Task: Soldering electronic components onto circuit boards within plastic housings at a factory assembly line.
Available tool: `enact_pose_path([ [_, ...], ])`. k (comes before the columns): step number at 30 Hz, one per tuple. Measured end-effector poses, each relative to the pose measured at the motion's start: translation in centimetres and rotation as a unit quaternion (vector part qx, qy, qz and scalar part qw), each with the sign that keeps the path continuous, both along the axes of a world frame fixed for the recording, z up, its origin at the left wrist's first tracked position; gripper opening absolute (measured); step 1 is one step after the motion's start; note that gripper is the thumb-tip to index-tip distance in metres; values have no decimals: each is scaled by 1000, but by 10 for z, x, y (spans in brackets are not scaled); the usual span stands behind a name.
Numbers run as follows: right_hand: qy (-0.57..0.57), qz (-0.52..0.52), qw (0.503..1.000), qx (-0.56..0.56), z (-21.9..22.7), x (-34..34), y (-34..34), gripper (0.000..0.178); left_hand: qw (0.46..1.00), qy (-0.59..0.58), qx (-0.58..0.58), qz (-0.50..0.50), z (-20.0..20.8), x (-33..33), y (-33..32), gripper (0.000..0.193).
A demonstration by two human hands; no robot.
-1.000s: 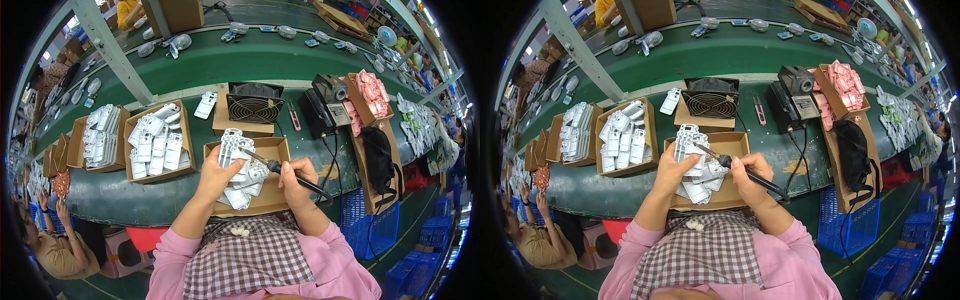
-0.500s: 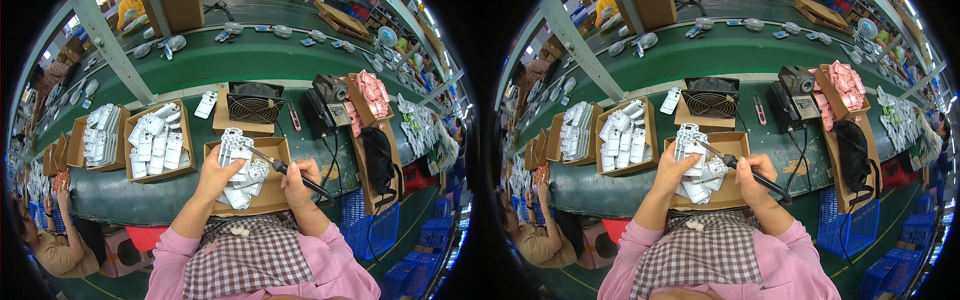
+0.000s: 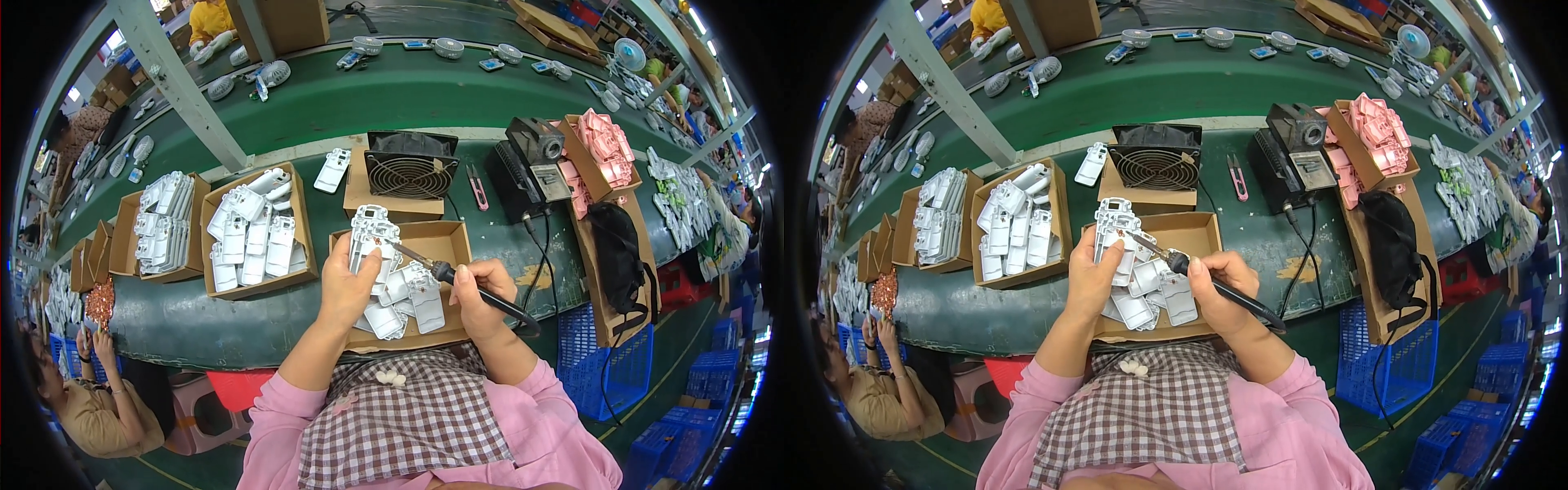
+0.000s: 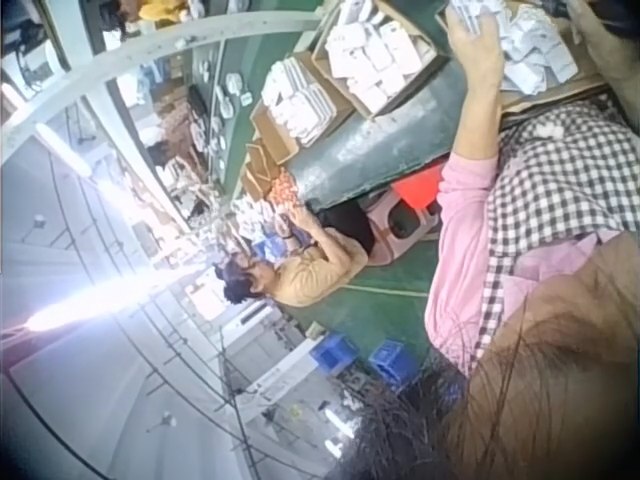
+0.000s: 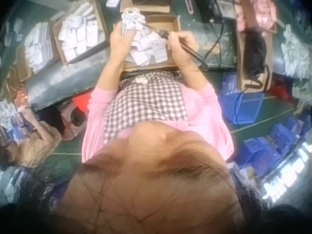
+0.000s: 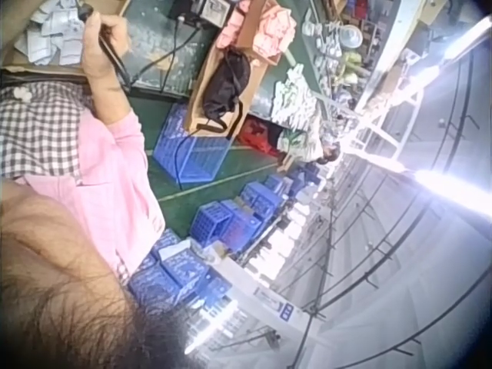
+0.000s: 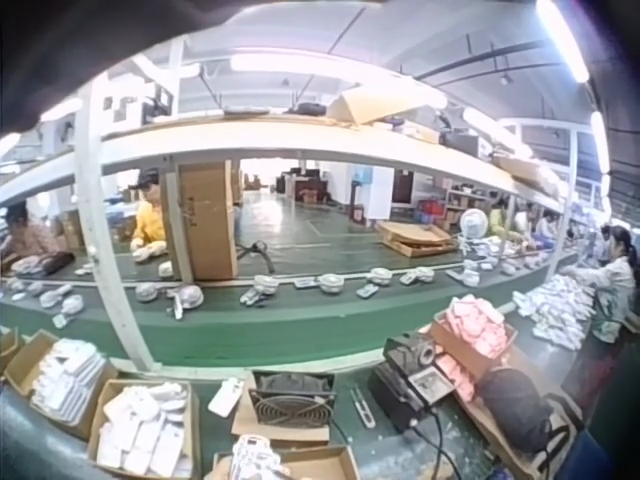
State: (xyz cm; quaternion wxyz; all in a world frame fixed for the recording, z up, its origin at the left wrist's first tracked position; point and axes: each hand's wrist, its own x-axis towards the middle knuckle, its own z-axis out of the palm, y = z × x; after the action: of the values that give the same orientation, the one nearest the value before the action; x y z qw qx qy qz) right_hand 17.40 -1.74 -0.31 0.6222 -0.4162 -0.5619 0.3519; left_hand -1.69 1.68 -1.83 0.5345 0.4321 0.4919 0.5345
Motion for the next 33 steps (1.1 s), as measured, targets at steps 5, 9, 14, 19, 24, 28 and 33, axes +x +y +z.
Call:
enact_pose_path([
  [5, -5, -19, 999, -27, 0, -1, 1, 13, 1000, 18, -7, 6, 2, 1, -1, 28],
  [9, -5, -16, 999, -30, -2, -1, 1, 14, 1000, 23, 2, 6, 2, 1, -1, 28],
  [14, -3, -14, 999, -38, -2, -1, 2, 14, 1000, 23, 4, 3, 2, 0, -2, 28],
  [19, -2, -15, 999, -41, -2, -2, 2, 14, 999, 33, 7, -8, 2, 0, -2, 23],
  [24, 6, -12, 999, -38, 0, -2, 2, 14, 1000, 15, -7, -3, 5, 0, -1, 27],
  [28, 47, -5, 998, -47, 1, -2, 3, 14, 1000, 29, 0, -12, 4, 0, -1, 28],
  [33, 37, -6, 998, -48, 2, -2, 2, 14, 999, 39, -2, -24, 9, 1, -2, 29],
])
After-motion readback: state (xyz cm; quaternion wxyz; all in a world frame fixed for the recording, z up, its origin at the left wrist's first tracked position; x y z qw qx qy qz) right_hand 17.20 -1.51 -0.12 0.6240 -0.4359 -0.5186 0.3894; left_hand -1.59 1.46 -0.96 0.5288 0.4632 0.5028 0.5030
